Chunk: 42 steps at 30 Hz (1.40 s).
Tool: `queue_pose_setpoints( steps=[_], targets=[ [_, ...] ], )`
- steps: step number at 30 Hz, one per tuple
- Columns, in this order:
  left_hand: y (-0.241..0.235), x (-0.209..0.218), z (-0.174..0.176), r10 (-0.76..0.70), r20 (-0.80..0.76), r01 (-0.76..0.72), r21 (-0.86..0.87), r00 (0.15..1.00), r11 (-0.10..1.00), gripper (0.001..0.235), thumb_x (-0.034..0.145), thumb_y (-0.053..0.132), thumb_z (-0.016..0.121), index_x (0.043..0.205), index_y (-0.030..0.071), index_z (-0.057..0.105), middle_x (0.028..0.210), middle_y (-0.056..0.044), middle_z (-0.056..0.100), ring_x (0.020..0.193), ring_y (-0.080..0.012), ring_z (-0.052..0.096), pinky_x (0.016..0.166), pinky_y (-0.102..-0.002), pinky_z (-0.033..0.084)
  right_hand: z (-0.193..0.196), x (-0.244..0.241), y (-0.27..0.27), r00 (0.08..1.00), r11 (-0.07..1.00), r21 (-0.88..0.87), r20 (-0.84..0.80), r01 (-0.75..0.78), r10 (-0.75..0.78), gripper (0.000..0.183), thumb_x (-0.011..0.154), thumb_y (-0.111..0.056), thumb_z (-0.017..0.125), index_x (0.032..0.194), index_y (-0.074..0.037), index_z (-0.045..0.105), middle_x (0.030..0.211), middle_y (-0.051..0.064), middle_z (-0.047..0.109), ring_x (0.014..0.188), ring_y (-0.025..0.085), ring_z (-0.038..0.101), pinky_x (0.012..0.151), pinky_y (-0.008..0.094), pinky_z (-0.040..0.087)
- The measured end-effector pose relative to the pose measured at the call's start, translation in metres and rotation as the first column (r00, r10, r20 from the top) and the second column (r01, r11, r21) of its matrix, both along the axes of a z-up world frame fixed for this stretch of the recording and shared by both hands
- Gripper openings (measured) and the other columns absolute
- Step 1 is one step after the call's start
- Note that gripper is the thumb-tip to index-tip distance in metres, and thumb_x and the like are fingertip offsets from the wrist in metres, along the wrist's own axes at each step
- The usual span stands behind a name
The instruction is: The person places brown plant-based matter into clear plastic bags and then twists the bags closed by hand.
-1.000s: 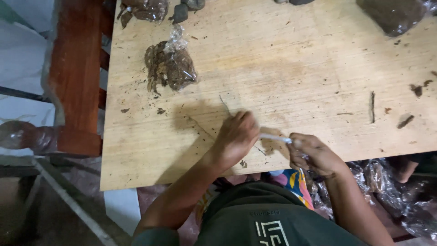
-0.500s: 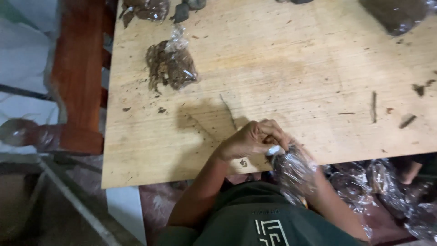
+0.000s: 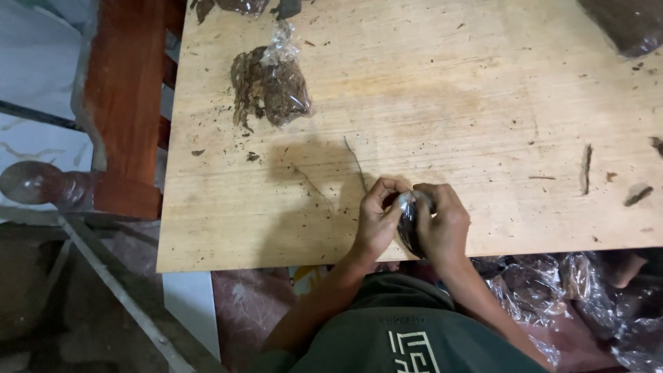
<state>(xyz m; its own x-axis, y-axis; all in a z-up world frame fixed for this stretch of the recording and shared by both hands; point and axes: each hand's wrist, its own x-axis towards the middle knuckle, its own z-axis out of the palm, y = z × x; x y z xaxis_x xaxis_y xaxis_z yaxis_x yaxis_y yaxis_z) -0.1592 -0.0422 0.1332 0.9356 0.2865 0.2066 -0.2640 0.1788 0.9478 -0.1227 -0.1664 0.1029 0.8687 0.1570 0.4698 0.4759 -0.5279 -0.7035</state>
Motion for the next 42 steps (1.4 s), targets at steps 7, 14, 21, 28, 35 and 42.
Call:
queue_pose_setpoints(
  steps=[7, 14, 21, 28, 35, 42],
  targets=[
    [0.0, -0.014, 0.021, 0.087, -0.112, -0.094, -0.063, 0.99, 0.994, 0.019, 0.095, -0.006, 0.052, 0.105, 0.003, 0.065, 0.095, -0.007, 0.067, 0.088, -0.0121, 0.057, 0.082, -0.029, 0.049, -0.022, -0.004, 0.011, 0.935, 0.992, -0.121, 0.343, -0.045, 0.084, 0.019, 0.08, -0.004, 0.073, 0.098, -0.012, 0.071, 0.077, 0.004, 0.055, 0.073, 0.026, 0.053, 0.066, 0.037, 0.042],
    [0.003, -0.017, 0.03, 0.225, -0.133, -0.244, -0.16, 0.965, 0.956, 0.016, 0.094, -0.001, 0.055, 0.105, 0.002, 0.066, 0.093, -0.007, 0.067, 0.086, -0.0105, 0.056, 0.08, -0.025, 0.048, 0.024, -0.017, 0.029, 0.927, 0.981, -0.165, 0.342, -0.101, 0.153, 0.024, 0.078, -0.006, 0.073, 0.1, -0.012, 0.072, 0.081, 0.003, 0.061, 0.078, 0.026, 0.053, 0.071, 0.037, 0.039],
    [0.013, -0.009, -0.04, 0.09, -0.207, -0.126, -0.17, 0.974, 0.977, 0.013, 0.093, 0.0, 0.059, 0.104, 0.002, 0.067, 0.089, -0.003, 0.065, 0.082, -0.0091, 0.057, 0.076, -0.023, 0.049, 0.04, -0.012, 0.022, 0.992, 0.991, 0.085, -0.063, -0.1, 0.106, 0.021, 0.078, 0.0, 0.072, 0.097, -0.011, 0.071, 0.078, 0.011, 0.059, 0.073, 0.032, 0.058, 0.066, 0.039, 0.046],
    [0.009, -0.007, -0.003, 0.033, -0.267, -0.067, -0.117, 0.963, 0.991, 0.012, 0.088, 0.002, 0.07, 0.1, 0.001, 0.068, 0.089, -0.008, 0.068, 0.085, -0.0128, 0.059, 0.081, -0.027, 0.05, 0.03, 0.009, 0.007, 0.866, 0.887, 0.462, -0.435, -0.02, 0.246, 0.016, 0.084, -0.002, 0.064, 0.096, -0.01, 0.072, 0.073, 0.006, 0.065, 0.069, 0.014, 0.061, 0.068, 0.029, 0.05],
    [0.03, 0.021, -0.011, -0.003, -0.408, -0.137, -0.313, 0.913, 0.94, 0.028, 0.087, 0.018, 0.074, 0.11, 0.005, 0.064, 0.095, -0.009, 0.066, 0.089, -0.0178, 0.058, 0.081, -0.033, 0.044, 0.078, 0.012, -0.01, 0.576, 0.921, 0.317, -0.719, -0.225, 0.388, 0.043, 0.076, -0.016, 0.074, 0.117, -0.008, 0.064, 0.091, 0.017, 0.068, 0.087, 0.031, 0.065, 0.075, 0.043, 0.054],
    [0.062, 0.043, -0.043, -0.439, -0.206, 0.203, -0.667, 0.874, 0.717, 0.034, 0.093, 0.011, 0.069, 0.127, 0.013, 0.062, 0.116, -0.013, 0.069, 0.106, -0.0204, 0.068, 0.092, -0.03, 0.053, 0.024, 0.025, -0.027, 0.577, 0.764, 0.646, -0.623, -0.002, 0.528, 0.028, 0.079, -0.015, 0.081, 0.102, -0.003, 0.072, 0.083, 0.007, 0.07, 0.07, 0.013, 0.065, 0.062, 0.029, 0.056]
  ],
)
